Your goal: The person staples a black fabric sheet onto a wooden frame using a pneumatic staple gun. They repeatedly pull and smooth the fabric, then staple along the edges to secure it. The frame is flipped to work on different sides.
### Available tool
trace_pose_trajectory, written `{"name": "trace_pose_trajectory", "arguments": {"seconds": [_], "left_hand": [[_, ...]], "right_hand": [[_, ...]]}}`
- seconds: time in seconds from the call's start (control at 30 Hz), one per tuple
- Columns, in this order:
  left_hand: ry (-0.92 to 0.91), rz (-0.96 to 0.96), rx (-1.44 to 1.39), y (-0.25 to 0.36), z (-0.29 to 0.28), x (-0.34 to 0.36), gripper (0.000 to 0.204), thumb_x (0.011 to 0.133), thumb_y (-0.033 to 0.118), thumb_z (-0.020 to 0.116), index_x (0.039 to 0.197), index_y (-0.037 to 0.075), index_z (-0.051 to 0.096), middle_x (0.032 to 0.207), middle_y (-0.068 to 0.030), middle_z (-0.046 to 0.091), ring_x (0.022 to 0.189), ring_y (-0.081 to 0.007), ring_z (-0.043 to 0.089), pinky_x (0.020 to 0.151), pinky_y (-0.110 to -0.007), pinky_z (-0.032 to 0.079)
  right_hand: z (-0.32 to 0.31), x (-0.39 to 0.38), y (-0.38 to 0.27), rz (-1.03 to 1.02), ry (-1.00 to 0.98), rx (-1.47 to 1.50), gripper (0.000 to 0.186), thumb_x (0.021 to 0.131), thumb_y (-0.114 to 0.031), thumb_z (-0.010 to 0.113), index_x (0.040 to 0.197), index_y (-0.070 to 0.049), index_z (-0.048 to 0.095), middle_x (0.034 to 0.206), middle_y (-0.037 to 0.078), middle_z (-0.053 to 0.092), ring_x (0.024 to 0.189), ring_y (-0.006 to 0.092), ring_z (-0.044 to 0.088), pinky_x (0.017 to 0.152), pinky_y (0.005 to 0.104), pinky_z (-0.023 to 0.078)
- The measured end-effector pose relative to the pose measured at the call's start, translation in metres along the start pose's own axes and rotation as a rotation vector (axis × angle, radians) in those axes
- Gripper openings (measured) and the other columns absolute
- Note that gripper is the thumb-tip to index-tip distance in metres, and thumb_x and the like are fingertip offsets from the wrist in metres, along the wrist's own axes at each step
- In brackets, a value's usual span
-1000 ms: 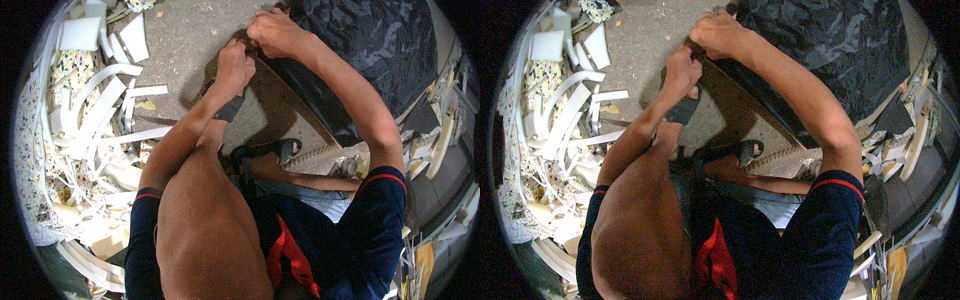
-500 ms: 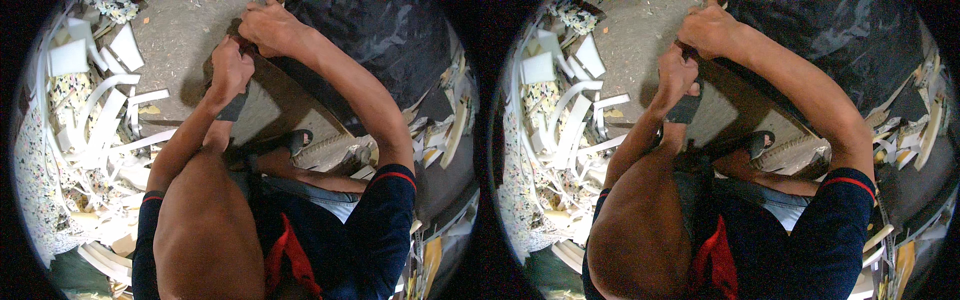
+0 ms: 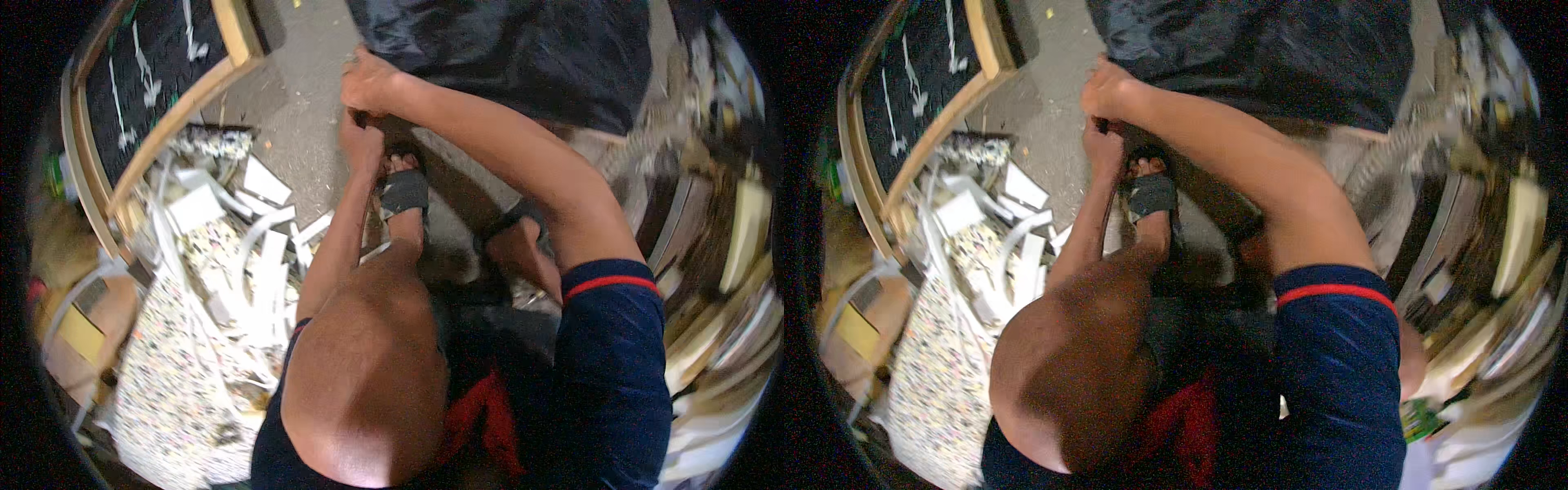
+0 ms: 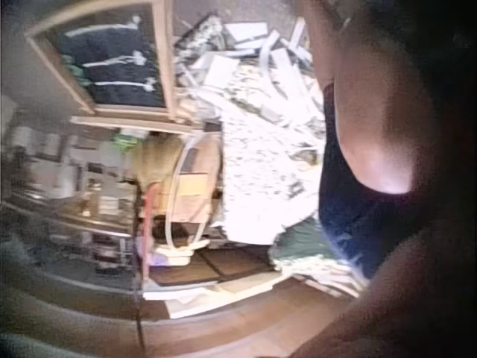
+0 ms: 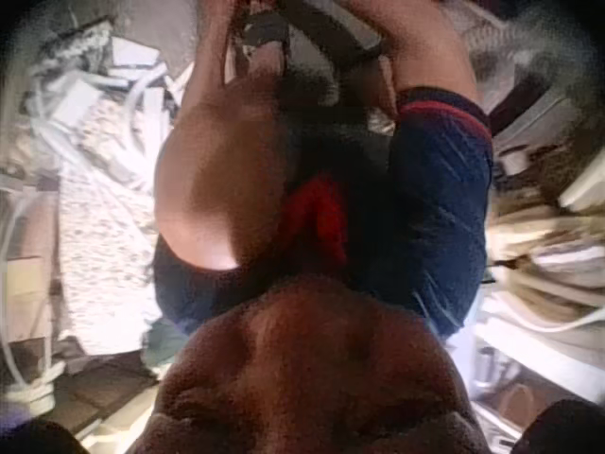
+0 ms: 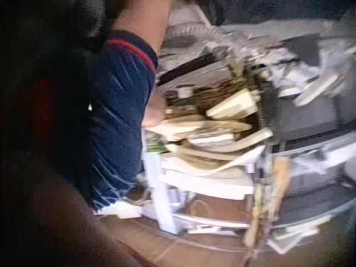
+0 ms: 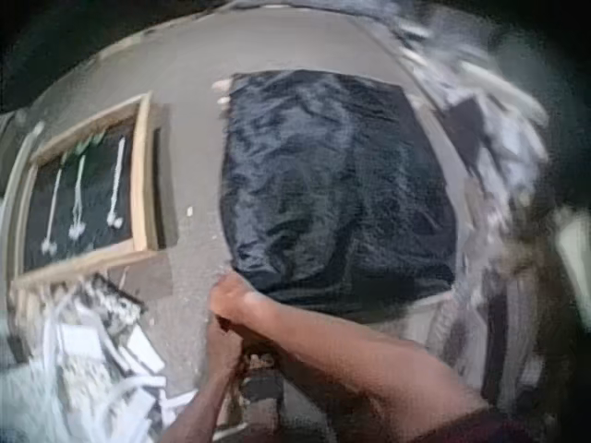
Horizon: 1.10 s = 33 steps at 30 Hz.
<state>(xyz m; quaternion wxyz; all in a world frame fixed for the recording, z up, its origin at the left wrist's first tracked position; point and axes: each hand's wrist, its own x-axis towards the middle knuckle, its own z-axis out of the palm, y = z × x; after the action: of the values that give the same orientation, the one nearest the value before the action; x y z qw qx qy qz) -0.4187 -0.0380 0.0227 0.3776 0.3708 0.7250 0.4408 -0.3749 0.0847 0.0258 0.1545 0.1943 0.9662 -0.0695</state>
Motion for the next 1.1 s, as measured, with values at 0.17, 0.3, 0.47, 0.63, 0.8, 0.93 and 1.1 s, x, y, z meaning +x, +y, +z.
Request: {"name": "trace_pose_trajectory", "arguments": {"seconds": [0.17,0.3,0.47,0.63,0.8,0.93,1.1], "left_hand": [[-0.065,-0.025,0.013,-0.022,-0.005,0.008,0.019,0.077,-0.004,0.065,0.096,-0.002,0.064,0.09,-0.007,0.07,0.084,-0.0148,0.063,0.077,-0.03,0.049],[-0.083,-0.047,-0.096,-0.042,-0.005,0.023,0.016,0.076,0.0,0.066,0.091,-0.002,0.065,0.083,-0.007,0.071,0.08,-0.016,0.064,0.074,-0.032,0.051],[-0.1,0.053,0.231,-0.057,-0.012,0.025,0.022,0.084,0.005,0.064,0.105,-0.001,0.068,0.095,-0.0065,0.071,0.089,-0.0177,0.064,0.08,-0.033,0.051],[-0.088,0.126,-0.186,-0.046,0.002,0.015,0.024,0.092,0.021,0.068,0.104,0.001,0.067,0.092,-0.0049,0.067,0.085,-0.0187,0.063,0.075,-0.033,0.052],[-0.097,-0.145,-0.251,-0.043,0.001,0.016,0.019,0.09,0.018,0.075,0.087,0.006,0.061,0.076,0.0006,0.059,0.066,-0.0096,0.051,0.059,-0.024,0.043],[-0.106,-0.154,-0.334,-0.057,0.001,0.023,0.022,0.088,0.018,0.077,0.083,0.008,0.058,0.072,0.0023,0.056,0.06,-0.0069,0.045,0.053,-0.022,0.037],[-0.13,-0.146,-0.416,-0.066,0.002,0.032,0.025,0.087,0.016,0.078,0.079,0.008,0.056,0.073,-0.0015,0.06,0.064,-0.0096,0.054,0.057,-0.024,0.046]], "right_hand": [[-0.019,-0.012,0.006,-0.049,-0.105,0.073,0.021,0.079,-0.024,0.073,0.098,-0.015,0.076,0.109,0.007,0.073,0.11,0.0272,0.065,0.1,0.0584,0.038],[-0.023,-0.011,0.014,-0.111,-0.139,0.073,0.021,0.08,-0.026,0.072,0.098,-0.015,0.076,0.11,0.008,0.072,0.109,0.0278,0.065,0.099,0.0581,0.039],[-0.005,-0.002,-0.001,0.031,0.107,0.063,0.022,0.084,-0.026,0.062,0.094,-0.015,0.077,0.105,0.008,0.074,0.107,0.0292,0.066,0.098,0.0589,0.041],[-0.01,-0.069,-0.025,0.198,0.58,-0.001,0.013,0.076,-0.029,0.064,0.076,-0.018,0.073,0.083,0.0,0.066,0.091,0.023,0.061,0.103,0.0604,0.038],[-0.039,-0.279,0.007,0.167,0.332,0.367,0.018,0.079,-0.015,0.064,0.095,-0.006,0.066,0.092,0.014,0.065,0.09,0.035,0.067,0.07,0.0465,0.056],[-0.077,-0.524,0.044,0.921,-0.229,0.394,0.031,0.085,-0.028,0.068,0.102,-0.002,0.067,0.099,0.019,0.069,0.091,0.0403,0.067,0.078,0.051,0.055],[-0.004,-0.641,-0.058,1.634,0.104,0.543,0.037,0.09,-0.033,0.066,0.109,-0.001,0.067,0.102,0.021,0.07,0.093,0.0382,0.067,0.082,0.0484,0.052]]}}
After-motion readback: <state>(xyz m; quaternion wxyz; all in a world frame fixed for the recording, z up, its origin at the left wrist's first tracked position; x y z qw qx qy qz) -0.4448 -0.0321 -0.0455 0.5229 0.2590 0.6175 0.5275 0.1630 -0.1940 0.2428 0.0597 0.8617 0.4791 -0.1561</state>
